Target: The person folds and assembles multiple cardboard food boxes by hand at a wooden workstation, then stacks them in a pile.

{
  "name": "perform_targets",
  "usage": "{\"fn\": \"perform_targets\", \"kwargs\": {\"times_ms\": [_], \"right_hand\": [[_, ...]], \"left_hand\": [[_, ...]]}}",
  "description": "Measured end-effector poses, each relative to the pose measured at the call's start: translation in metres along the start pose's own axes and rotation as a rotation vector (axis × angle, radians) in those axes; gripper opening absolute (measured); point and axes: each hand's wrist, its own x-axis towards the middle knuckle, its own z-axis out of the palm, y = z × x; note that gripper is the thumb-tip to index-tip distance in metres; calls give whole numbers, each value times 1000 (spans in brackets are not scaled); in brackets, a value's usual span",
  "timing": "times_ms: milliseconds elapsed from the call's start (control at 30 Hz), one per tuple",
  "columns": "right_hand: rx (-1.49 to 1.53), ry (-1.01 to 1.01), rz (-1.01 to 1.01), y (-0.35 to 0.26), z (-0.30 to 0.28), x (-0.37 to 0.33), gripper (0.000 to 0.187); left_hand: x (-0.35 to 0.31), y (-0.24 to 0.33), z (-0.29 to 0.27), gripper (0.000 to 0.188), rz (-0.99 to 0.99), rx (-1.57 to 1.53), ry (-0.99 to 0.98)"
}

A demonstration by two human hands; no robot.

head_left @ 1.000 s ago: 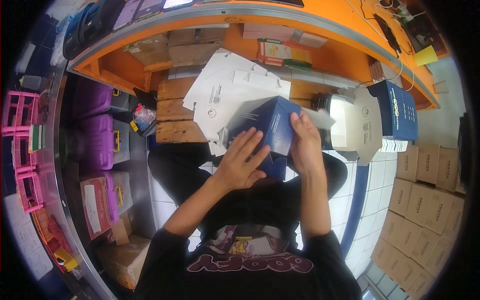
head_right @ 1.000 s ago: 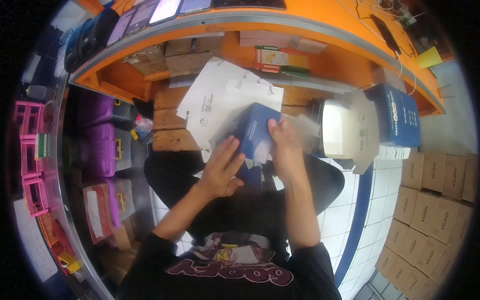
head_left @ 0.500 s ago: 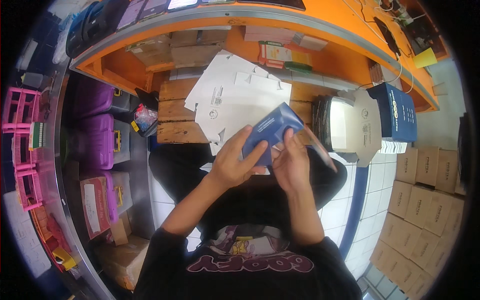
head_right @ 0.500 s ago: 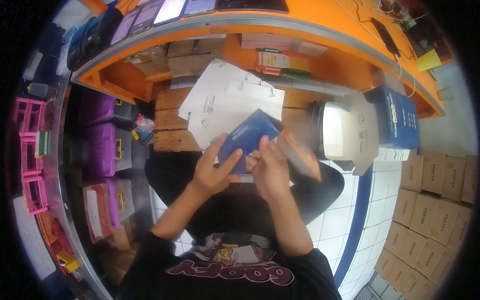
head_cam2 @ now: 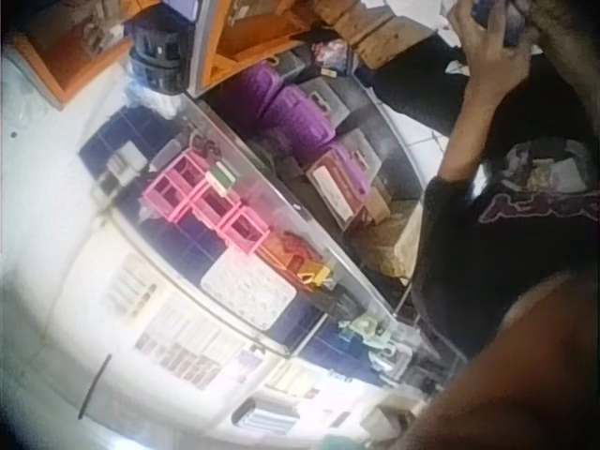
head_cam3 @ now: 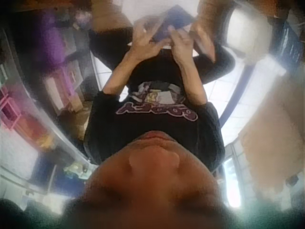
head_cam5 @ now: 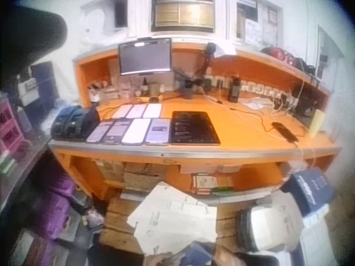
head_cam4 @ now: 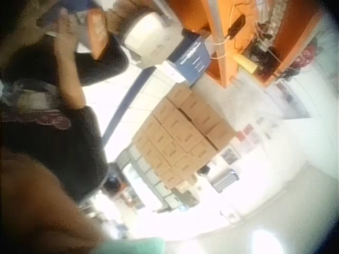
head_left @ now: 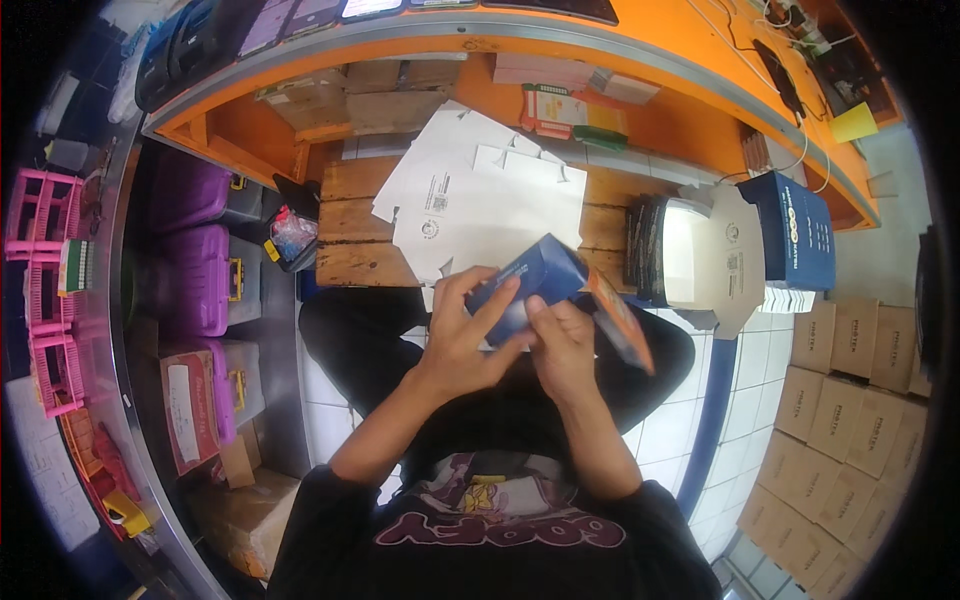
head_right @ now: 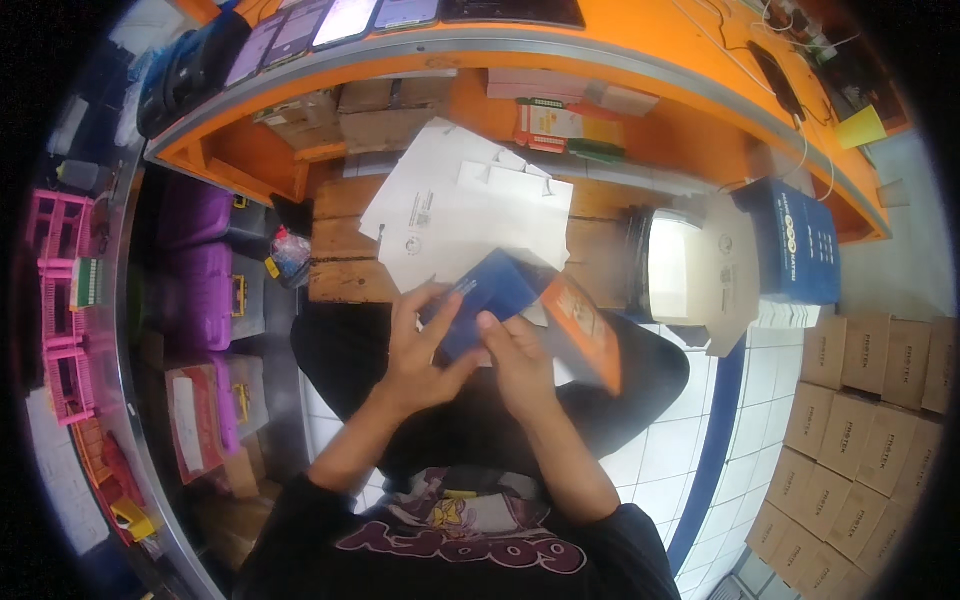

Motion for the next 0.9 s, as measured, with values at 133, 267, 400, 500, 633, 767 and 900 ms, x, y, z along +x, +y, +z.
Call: {"fn": "perform_targets", "kwargs": {"times_ms": [133,267,400,500,633,767,900], "right_hand": [[328,-160,68,-32,-1,-10,30],[561,-254,161,-39,-16,-13,35],[523,-167,107,-39,-36,14,47],[-219,-298,-37,-22,-38,28,73],[-1665,-741,-385,-6,-36,14,70],[-1698,-742,-295,6,-47,29,40],[-1486,-646,-236,-6,-60,41,23]], "left_hand": [[14,7,-31,141,-117,-262,-233],[8,-12,-27,137,-277,-446,-473],[-21,-32,3,116,-528,-739,-448],[-60,-71,29,85,-1007,-1047,-311],[-61,-88,40,58,-1434,-1431,1],[-60,-80,37,64,-1218,-982,10],[-51,-79,-7,67,-399,-283,-236]]}}
